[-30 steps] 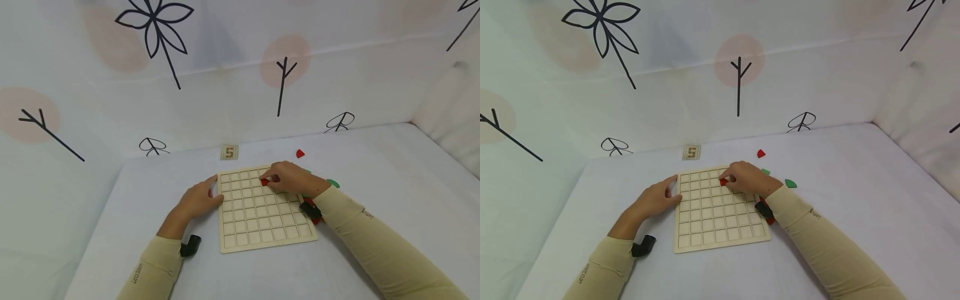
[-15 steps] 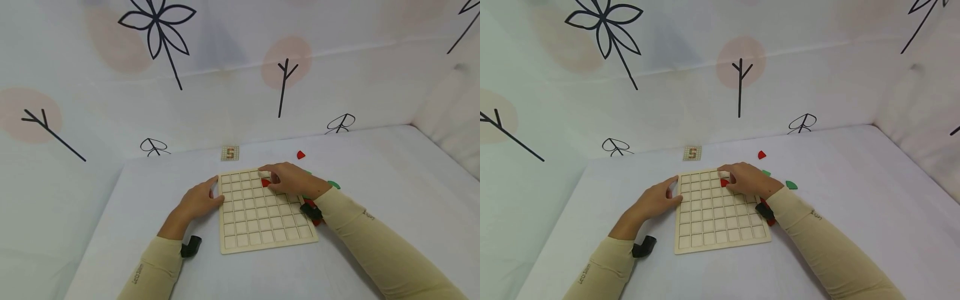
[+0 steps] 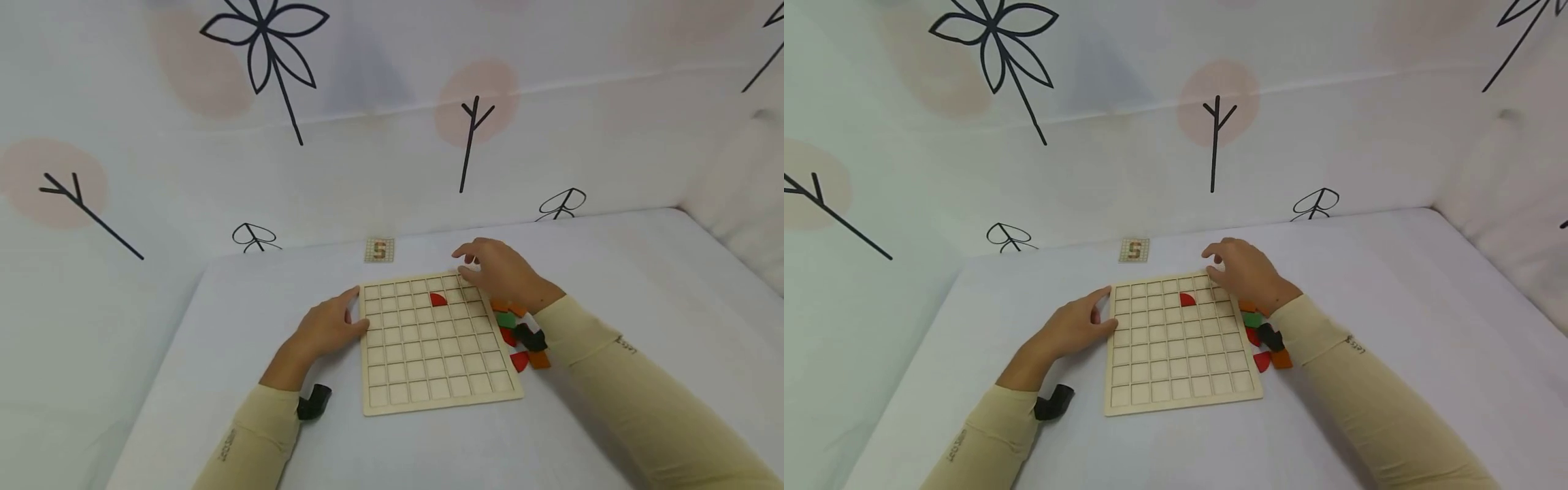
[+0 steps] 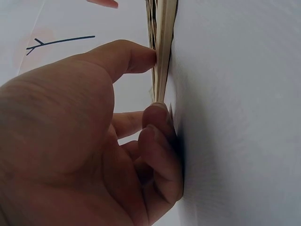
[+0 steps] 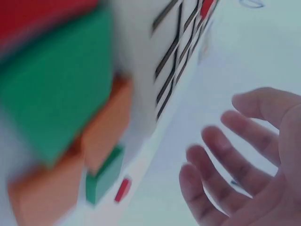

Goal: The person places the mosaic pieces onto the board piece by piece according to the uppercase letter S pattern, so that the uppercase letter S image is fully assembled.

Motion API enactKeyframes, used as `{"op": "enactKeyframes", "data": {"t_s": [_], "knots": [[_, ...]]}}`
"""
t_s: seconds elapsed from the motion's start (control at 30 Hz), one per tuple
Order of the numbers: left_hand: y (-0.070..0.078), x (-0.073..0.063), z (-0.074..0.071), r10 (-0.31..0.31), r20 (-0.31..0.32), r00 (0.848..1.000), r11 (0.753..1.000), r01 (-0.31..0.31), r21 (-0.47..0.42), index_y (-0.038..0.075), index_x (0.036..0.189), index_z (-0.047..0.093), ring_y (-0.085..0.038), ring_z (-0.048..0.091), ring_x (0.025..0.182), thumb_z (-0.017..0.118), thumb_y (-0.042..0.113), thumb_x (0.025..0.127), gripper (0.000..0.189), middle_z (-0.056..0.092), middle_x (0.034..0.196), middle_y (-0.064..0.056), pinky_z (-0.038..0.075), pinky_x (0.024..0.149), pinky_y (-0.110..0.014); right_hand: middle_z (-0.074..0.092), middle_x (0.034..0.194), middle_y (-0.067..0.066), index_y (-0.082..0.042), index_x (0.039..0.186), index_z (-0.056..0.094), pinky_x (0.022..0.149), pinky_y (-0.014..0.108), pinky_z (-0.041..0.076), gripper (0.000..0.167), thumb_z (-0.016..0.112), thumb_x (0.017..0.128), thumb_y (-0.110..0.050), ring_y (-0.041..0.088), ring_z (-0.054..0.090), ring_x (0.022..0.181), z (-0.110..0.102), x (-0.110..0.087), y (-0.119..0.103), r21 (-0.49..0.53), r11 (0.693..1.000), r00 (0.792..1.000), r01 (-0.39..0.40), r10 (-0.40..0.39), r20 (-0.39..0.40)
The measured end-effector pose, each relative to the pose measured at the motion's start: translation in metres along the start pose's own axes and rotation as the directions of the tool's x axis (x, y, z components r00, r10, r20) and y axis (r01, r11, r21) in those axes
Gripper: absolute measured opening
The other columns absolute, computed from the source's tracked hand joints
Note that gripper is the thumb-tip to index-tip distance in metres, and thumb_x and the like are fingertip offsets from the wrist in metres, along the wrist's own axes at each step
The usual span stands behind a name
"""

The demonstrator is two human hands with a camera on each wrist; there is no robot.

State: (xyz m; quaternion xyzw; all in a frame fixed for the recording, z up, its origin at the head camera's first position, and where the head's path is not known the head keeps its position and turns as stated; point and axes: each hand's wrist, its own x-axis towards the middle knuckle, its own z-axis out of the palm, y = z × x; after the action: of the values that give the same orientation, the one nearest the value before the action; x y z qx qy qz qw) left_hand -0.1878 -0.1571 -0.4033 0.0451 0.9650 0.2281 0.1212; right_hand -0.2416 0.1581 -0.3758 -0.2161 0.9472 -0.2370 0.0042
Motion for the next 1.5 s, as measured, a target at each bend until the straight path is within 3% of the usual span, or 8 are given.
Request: {"op": "enactKeyframes", "data": {"t_s": [0.13, 0.27, 0.33, 0.5, 0.7, 1.07, 1.27, 1.5], "knots": [[-0.002, 0.0, -0.001, 0.009, 0.0, 1.0, 1.0, -0.009, 0.001, 0.017, 0.156, 0.037, -0.015, 0.048, 0.063, 0.069, 0.039, 0.091, 0.075, 0.057, 0.077, 0.0, 0.037, 0.058, -0.029, 0.065, 0.12, 0.022, 0.0, 0.124, 0.067, 0.083, 0.047, 0.054, 0.033, 0.067, 0.094, -0.012, 0.034, 0.059, 0.099, -0.01, 0.003, 0.008, -0.063, 0.998, 0.998, -0.01, 0.006, -0.059], [-0.004, 0.002, 0.001, 0.011, 0.01, 1.0, 1.0, -0.011, -0.003, 0.017, 0.156, 0.037, -0.015, 0.048, 0.063, 0.069, 0.039, 0.091, 0.075, 0.057, 0.077, 0.0, 0.037, 0.058, -0.029, 0.057, 0.134, 0.026, 0.0, 0.13, 0.063, 0.092, 0.052, 0.052, 0.04, 0.068, 0.093, -0.014, 0.041, 0.054, 0.111, -0.016, 0.005, 0.016, -0.112, 0.992, 0.998, -0.057, 0.052, -0.044], [-0.005, 0.002, 0.002, 0.011, 0.012, 1.0, 1.0, -0.011, -0.001, 0.017, 0.156, 0.037, -0.014, 0.048, 0.063, 0.069, 0.039, 0.091, 0.076, 0.057, 0.077, 0.0, 0.037, 0.058, -0.029, 0.055, 0.136, 0.027, 0.0, 0.132, 0.062, 0.095, 0.055, 0.05, 0.042, 0.068, 0.093, -0.014, 0.044, 0.052, 0.119, -0.019, 0.006, 0.02, -0.144, 0.987, 0.997, -0.072, 0.069, -0.029], [-0.005, 0.002, 0.002, 0.011, 0.006, 1.0, 1.0, -0.011, 0.001, 0.017, 0.156, 0.036, -0.015, 0.048, 0.063, 0.069, 0.04, 0.092, 0.076, 0.057, 0.076, 0.0, 0.037, 0.058, -0.03, 0.055, 0.135, 0.028, -0.001, 0.132, 0.061, 0.084, 0.053, 0.053, 0.042, 0.065, 0.092, -0.015, 0.044, 0.052, 0.114, -0.025, 0.009, 0.03, -0.195, 0.973, 0.992, -0.127, 0.125, -0.022], [-0.006, 0.004, 0.003, 0.013, 0.012, 1.0, 1.0, -0.013, 0.005, 0.017, 0.156, 0.036, -0.015, 0.049, 0.064, 0.069, 0.04, 0.092, 0.076, 0.056, 0.077, 0.0, 0.037, 0.058, -0.029, 0.053, 0.135, 0.031, 0.001, 0.133, 0.058, 0.095, 0.059, 0.047, 0.046, 0.067, 0.093, -0.019, 0.045, 0.052, 0.117, -0.023, 0.014, 0.044, -0.192, 0.961, 0.978, -0.197, 0.206, 0.027], [-0.006, 0.003, 0.001, 0.013, 0.008, 1.0, 1.0, -0.013, 0.021, 0.018, 0.157, 0.035, -0.015, 0.048, 0.064, 0.069, 0.042, 0.092, 0.077, 0.056, 0.077, 0.0, 0.036, 0.058, -0.03, 0.062, 0.117, 0.026, 0.004, 0.128, 0.062, 0.09, 0.05, 0.051, 0.04, 0.066, 0.092, -0.013, 0.034, 0.056, 0.097, -0.017, 0.021, 0.056, -0.215, 0.964, 0.973, -0.158, 0.189, 0.132], [-0.005, 0.003, 0.0, 0.014, 0.002, 1.0, 1.0, -0.014, 0.019, 0.018, 0.156, 0.035, -0.015, 0.048, 0.064, 0.068, 0.041, 0.092, 0.076, 0.056, 0.076, 0.0, 0.036, 0.058, -0.03, 0.063, 0.115, 0.025, 0.003, 0.122, 0.066, 0.086, 0.047, 0.05, 0.035, 0.064, 0.088, -0.007, 0.032, 0.055, 0.094, -0.015, 0.018, 0.06, -0.213, 0.97, 0.981, -0.121, 0.149, 0.124], [-0.003, 0.002, -0.001, 0.014, 0.006, 1.0, 1.0, -0.014, 0.016, 0.017, 0.156, 0.036, -0.014, 0.047, 0.063, 0.069, 0.041, 0.092, 0.076, 0.056, 0.076, 0.0, 0.036, 0.058, -0.03, 0.062, 0.117, 0.025, 0.002, 0.122, 0.067, 0.091, 0.049, 0.051, 0.034, 0.062, 0.089, -0.005, 0.033, 0.056, 0.098, -0.016, 0.016, 0.058, -0.237, 0.965, 0.981, -0.116, 0.149, 0.127]]}}
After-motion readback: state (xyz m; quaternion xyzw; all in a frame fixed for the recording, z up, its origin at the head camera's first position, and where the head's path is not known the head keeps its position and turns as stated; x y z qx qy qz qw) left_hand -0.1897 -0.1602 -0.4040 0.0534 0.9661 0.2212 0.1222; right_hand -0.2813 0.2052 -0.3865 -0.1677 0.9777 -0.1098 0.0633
